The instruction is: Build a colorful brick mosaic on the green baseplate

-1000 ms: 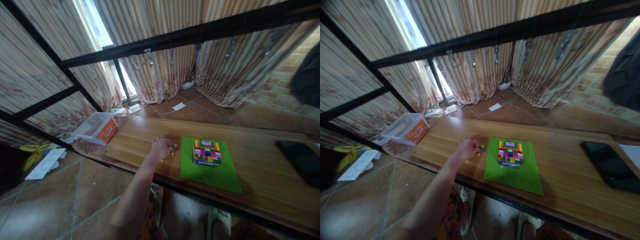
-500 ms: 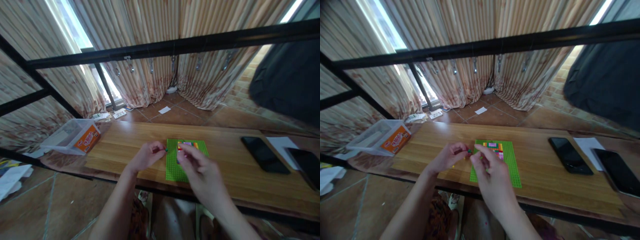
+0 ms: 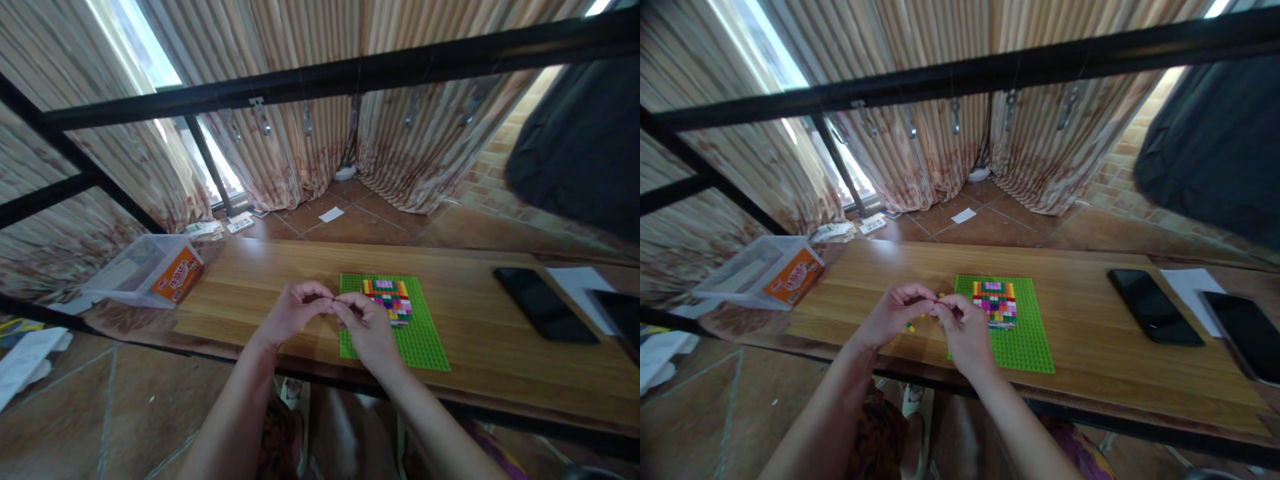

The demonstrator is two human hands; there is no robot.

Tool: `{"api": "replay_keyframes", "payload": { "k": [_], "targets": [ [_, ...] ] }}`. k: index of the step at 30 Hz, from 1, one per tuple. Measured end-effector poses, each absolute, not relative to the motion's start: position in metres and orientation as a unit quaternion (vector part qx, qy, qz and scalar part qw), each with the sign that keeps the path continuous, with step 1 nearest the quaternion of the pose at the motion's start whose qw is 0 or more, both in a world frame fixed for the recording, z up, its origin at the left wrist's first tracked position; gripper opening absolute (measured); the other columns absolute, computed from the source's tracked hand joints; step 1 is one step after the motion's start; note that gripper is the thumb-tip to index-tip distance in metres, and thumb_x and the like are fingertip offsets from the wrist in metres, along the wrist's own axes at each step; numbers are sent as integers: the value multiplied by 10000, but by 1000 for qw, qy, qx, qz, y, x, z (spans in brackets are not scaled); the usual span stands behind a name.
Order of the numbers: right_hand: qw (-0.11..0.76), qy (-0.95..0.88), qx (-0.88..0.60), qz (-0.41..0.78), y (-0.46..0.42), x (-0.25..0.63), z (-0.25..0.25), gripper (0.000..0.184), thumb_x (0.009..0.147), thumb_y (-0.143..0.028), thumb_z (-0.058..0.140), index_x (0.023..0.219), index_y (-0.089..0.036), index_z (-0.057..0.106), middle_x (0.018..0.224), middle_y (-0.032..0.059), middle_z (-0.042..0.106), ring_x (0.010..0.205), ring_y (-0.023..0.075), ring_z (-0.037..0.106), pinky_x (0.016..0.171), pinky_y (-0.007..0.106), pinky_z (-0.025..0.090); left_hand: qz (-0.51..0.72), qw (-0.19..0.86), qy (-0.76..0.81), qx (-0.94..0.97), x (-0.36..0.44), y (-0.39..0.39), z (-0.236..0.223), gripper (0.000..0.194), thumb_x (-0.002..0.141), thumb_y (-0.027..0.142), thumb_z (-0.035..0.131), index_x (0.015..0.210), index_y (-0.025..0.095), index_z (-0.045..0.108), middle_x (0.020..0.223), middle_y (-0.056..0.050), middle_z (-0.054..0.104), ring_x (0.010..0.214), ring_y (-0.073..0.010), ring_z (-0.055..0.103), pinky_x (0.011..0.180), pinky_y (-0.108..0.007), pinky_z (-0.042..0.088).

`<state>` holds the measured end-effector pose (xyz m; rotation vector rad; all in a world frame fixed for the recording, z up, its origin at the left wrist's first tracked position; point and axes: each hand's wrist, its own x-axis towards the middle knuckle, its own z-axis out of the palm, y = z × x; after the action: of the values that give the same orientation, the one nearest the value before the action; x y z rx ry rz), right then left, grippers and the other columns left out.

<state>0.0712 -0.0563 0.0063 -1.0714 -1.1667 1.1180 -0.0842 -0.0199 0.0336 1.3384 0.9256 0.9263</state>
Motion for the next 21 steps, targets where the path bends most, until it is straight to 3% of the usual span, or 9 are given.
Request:
{"api": "replay_keyframes", "payload": {
  "k": [8,13,16,21],
  "targets": [
    [558,-415,-460,552,-48,67,-12,288,762,-466,720,796,-181,698,666,22,698,548,143,590,547,271,505,388,595,438,551,-88,-13,27,230,693,347,796,757,135,731,669,-25,718,656,-131,646,688,-248,495],
    [471,-588,-561,344,-49,66,-31,119,847,-223,602,847,-190,716,791,62,723,730,202,674,727,334,538,391,500,536,557,-106,-1,19,142,666,274,763,699,142,723,651,-14,702,591,-116,595,593,-222,457],
    [375,-675,-598,217,-49,60,-36,214,884,-96,521,867,-180,717,896,102,722,841,224,684,817,348,527,371,471,549,582,-112,1,14,124,664,260,752,718,150,735,672,-13,705,598,-121,590,590,-225,453],
    [290,-714,-618,154,-48,54,-38,237,910,-51,506,976,-163,704,969,121,717,899,237,692,835,340,532,344,460,523,630,-110,1,8,118,690,266,753,732,156,751,707,-25,720,689,-148,632,659,-239,472]
  ]
}}
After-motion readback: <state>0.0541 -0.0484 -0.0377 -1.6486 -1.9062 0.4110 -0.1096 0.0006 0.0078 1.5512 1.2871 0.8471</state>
